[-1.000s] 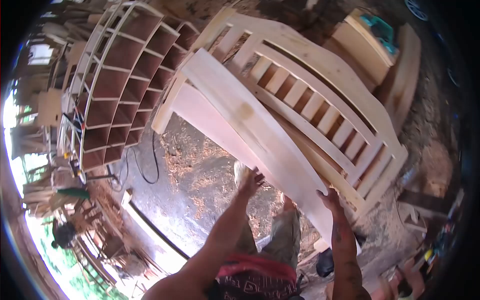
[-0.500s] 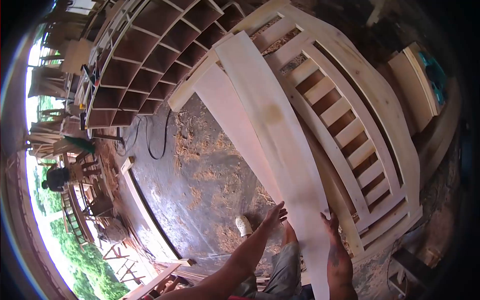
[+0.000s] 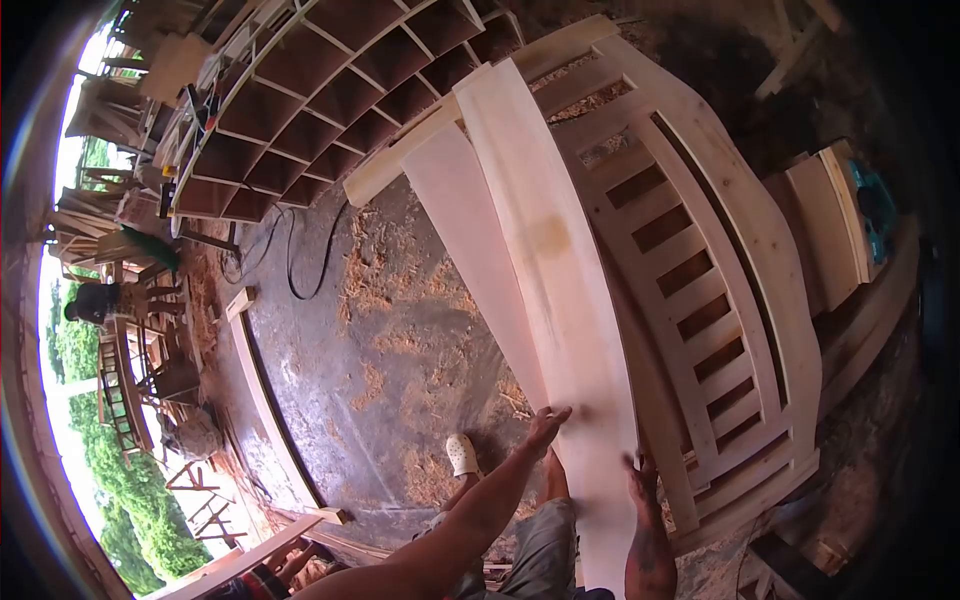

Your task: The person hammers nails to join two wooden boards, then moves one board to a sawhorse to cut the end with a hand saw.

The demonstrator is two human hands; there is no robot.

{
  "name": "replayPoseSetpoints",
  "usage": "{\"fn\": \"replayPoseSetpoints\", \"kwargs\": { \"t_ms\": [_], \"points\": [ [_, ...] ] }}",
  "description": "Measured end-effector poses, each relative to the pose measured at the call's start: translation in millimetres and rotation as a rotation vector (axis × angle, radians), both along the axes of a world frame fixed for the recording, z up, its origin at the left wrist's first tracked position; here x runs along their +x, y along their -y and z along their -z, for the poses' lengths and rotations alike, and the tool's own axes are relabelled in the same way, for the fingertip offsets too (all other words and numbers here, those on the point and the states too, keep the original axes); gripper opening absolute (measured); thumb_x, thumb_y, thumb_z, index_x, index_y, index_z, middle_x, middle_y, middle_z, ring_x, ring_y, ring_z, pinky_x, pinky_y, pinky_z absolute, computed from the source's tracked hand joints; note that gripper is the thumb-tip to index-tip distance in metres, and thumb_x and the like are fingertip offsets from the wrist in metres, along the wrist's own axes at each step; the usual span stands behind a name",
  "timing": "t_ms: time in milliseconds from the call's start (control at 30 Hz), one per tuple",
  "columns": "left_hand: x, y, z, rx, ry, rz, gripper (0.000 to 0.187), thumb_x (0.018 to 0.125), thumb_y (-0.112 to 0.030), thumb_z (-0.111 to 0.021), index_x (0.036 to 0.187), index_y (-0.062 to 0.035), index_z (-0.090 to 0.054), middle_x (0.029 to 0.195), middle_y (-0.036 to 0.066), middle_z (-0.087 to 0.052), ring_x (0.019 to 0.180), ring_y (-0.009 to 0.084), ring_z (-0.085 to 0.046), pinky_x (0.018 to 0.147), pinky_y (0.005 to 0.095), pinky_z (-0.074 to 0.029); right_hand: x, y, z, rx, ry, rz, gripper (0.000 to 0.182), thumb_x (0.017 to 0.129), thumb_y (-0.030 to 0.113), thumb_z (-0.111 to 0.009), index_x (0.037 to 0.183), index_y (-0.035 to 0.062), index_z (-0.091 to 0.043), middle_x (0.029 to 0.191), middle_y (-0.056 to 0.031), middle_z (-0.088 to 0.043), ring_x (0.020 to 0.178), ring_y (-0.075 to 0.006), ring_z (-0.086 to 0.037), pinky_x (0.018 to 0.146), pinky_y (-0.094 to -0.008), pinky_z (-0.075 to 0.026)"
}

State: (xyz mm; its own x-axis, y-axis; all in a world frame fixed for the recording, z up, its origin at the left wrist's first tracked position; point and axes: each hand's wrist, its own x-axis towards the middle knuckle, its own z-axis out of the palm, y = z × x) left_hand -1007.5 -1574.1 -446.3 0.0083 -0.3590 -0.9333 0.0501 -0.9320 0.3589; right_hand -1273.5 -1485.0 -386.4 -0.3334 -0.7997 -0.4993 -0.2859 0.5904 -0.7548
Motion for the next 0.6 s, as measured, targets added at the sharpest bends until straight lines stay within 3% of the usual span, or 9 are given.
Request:
{"fn": "replayPoseSetpoints", "kwargs": {
  "t_ms": [100,133,200,233,300,400,500,533,600],
  "points": [
    [-2,-8,14,0.004,0.006,0.003,0.085,0.085,-0.051,-0.075,0.14,0.007,-0.048,0.132,0.023,-0.06,0.125,0.0306,-0.056,0.105,0.0404,-0.044,-10,10,8,0.375,-0.068,-0.185,0.052,0.093,0.045,-0.068,0.111,-0.0034,-0.06,0.104,-0.0193,-0.065,0.091,-0.033,-0.063,0.085,-0.0411,-0.049],
    [-2,-10,17,0.006,0.014,0.011,0.086,0.085,-0.052,-0.075,0.14,0.0071,-0.047,0.133,0.023,-0.06,0.126,0.031,-0.056,0.105,0.0405,-0.044,0,13,1,0.29,-0.126,-0.109,0.05,0.096,0.046,-0.064,0.105,-0.0028,-0.06,0.099,-0.0203,-0.066,0.085,-0.0383,-0.065,0.078,-0.0432,-0.052],
    [-11,8,-23,0.038,0.062,0.021,0.086,0.085,-0.053,-0.075,0.139,0.0072,-0.049,0.133,0.023,-0.06,0.127,0.031,-0.055,0.106,0.0405,-0.043,-7,-19,27,0.204,-0.614,-0.572,0.044,0.097,0.043,-0.062,0.097,-0.0001,-0.062,0.093,-0.0209,-0.067,0.083,-0.04,-0.066,0.073,-0.0466,-0.052],
    [-10,16,-40,0.055,0.093,0.02,0.086,0.085,-0.054,-0.075,0.138,0.0073,-0.05,0.133,0.023,-0.06,0.128,0.031,-0.055,0.106,0.0405,-0.043,-5,-20,21,0.161,-0.64,-0.592,0.04,0.098,0.042,-0.061,0.094,0.0022,-0.063,0.09,-0.0218,-0.066,0.082,-0.0406,-0.067,0.071,-0.0479,-0.052],
    [4,3,-23,0.01,0.032,0.079,0.089,0.086,-0.066,-0.066,0.135,0.0075,-0.053,0.128,0.02,-0.061,0.119,0.0293,-0.056,0.101,0.0408,-0.044,1,-22,7,0.074,-0.697,-0.63,0.036,0.099,0.04,-0.058,0.088,0.0067,-0.066,0.085,-0.0235,-0.066,0.079,-0.0418,-0.068,0.067,-0.0505,-0.053],
    [6,26,-54,0.045,-0.024,0.054,0.098,0.087,-0.082,-0.05,0.135,0.0038,-0.055,0.12,0.014,-0.061,0.107,0.0268,-0.055,0.094,0.0427,-0.044,3,-19,-14,0.115,-0.511,-0.418,0.043,0.097,0.046,-0.058,0.087,0.005,-0.065,0.08,-0.0254,-0.065,0.077,-0.0442,-0.067,0.068,-0.0505,-0.053],
    [0,29,-56,0.06,-0.034,-0.076,0.101,0.085,-0.085,-0.048,0.138,0.0009,-0.054,0.125,0.013,-0.058,0.11,0.0268,-0.054,0.096,0.0467,-0.043,9,0,-57,0.203,-0.274,-0.172,0.053,0.094,0.054,-0.06,0.083,0.0018,-0.063,0.076,-0.0256,-0.066,0.075,-0.045,-0.067,0.068,-0.0501,-0.053],
    [-4,29,-56,0.061,-0.053,-0.094,0.105,0.083,-0.087,-0.047,0.143,-0.0002,-0.049,0.136,0.015,-0.053,0.122,0.0295,-0.05,0.1,0.0506,-0.042,4,-9,-44,0.143,-0.321,-0.156,0.058,0.092,0.058,-0.062,0.08,0.001,-0.064,0.075,-0.0247,-0.067,0.075,-0.0441,-0.068,0.068,-0.0487,-0.053],
    [-11,32,-61,0.068,-0.073,-0.093,0.107,0.082,-0.087,-0.048,0.146,-0.0015,-0.046,0.143,0.018,-0.049,0.129,0.0325,-0.047,0.102,0.0516,-0.041,3,-5,-53,0.126,-0.347,-0.158,0.061,0.092,0.06,-0.061,0.08,0.0006,-0.066,0.075,-0.0246,-0.067,0.075,-0.0435,-0.068,0.067,-0.048,-0.053]
  ]
}}
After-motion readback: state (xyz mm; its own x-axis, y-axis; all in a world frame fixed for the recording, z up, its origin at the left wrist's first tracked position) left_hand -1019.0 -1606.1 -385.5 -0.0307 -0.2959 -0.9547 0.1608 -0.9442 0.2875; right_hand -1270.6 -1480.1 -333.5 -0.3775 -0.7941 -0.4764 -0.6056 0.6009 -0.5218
